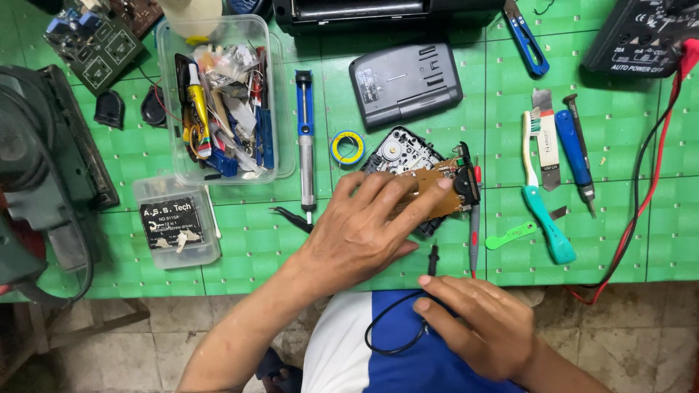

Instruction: Repairing a circuit board using a soldering iron and testing with a multimeter

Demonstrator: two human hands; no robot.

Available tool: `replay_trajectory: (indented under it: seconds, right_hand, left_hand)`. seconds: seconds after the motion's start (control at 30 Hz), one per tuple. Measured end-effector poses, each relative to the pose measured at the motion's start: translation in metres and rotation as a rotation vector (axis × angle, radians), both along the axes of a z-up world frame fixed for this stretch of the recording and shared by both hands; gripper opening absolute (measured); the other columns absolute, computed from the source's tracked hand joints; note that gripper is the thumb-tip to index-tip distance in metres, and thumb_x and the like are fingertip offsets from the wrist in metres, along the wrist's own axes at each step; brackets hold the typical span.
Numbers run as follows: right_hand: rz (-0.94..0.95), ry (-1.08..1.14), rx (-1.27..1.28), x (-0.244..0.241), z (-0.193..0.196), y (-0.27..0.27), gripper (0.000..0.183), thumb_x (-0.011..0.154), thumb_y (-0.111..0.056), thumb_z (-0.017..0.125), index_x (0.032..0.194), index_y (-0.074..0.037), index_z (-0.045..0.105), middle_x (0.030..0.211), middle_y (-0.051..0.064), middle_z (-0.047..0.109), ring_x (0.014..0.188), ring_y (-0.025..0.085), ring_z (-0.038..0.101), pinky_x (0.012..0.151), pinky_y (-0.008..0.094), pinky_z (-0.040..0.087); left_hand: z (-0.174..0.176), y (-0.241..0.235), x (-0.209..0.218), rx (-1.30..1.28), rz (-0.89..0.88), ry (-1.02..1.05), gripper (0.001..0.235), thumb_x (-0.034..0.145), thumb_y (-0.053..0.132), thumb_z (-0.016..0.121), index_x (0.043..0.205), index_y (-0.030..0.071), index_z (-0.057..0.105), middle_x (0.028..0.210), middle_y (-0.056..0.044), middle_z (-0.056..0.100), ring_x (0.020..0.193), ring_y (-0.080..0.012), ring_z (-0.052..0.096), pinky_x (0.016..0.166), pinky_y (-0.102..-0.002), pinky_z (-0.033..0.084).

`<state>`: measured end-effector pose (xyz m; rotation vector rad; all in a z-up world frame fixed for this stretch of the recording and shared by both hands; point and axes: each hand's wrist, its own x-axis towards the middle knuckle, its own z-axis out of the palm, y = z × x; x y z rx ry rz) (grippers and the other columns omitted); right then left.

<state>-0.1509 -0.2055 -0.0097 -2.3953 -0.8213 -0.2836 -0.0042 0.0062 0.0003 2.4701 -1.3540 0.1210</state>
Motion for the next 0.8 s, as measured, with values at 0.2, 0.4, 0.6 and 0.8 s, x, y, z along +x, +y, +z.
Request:
replay_trajectory:
  seconds: [0.2,0.4,0.6,0.8]
  right_hand:
    - [-0.282,-0.058,-0.314,0.007,0.011,-0.022,0.016,0.100,-0.026,0.065,0.112,-0.027,0.075,0.113,-0.003,0.076,0.088,0.014,0.073,0.078,0.029,0.054]
    - [-0.308,0.055,-0.243,0.019,0.012,-0.039,0.024,0.103,-0.006,0.057,0.117,-0.008,0.076,0.117,0.011,0.074,0.097,0.027,0.073,0.094,0.038,0.057]
    - [-0.118,0.180,-0.203,0.031,0.010,-0.034,0.026,0.095,-0.009,0.065,0.120,-0.004,0.069,0.122,0.011,0.070,0.101,0.026,0.070,0.098,0.037,0.054]
    - [-0.284,0.279,-0.031,0.049,0.017,-0.032,0.016,0.095,-0.013,0.068,0.108,-0.007,0.076,0.108,0.006,0.077,0.098,0.019,0.075,0.090,0.030,0.057]
  left_hand:
    - [-0.002,0.024,-0.016,-0.095,0.111,-0.004,0.062,0.109,0.055,0.048,0.153,0.013,0.047,0.132,-0.011,0.064,0.116,-0.0309,0.062,0.096,-0.046,0.045]
    - [-0.010,0.026,-0.051,-0.449,0.289,0.090,0.034,0.097,0.019,0.080,0.120,0.000,0.062,0.102,-0.016,0.068,0.083,-0.0276,0.065,0.069,-0.039,0.046]
    - [-0.017,0.014,-0.077,-0.521,0.228,0.387,0.038,0.098,0.029,0.074,0.119,0.000,0.064,0.108,-0.014,0.072,0.090,-0.0295,0.067,0.077,-0.040,0.051]
    - [-0.033,0.011,-0.077,-0.465,0.149,0.336,0.007,0.105,0.013,0.066,0.104,0.006,0.065,0.082,-0.005,0.057,0.072,-0.0231,0.052,0.062,-0.036,0.035]
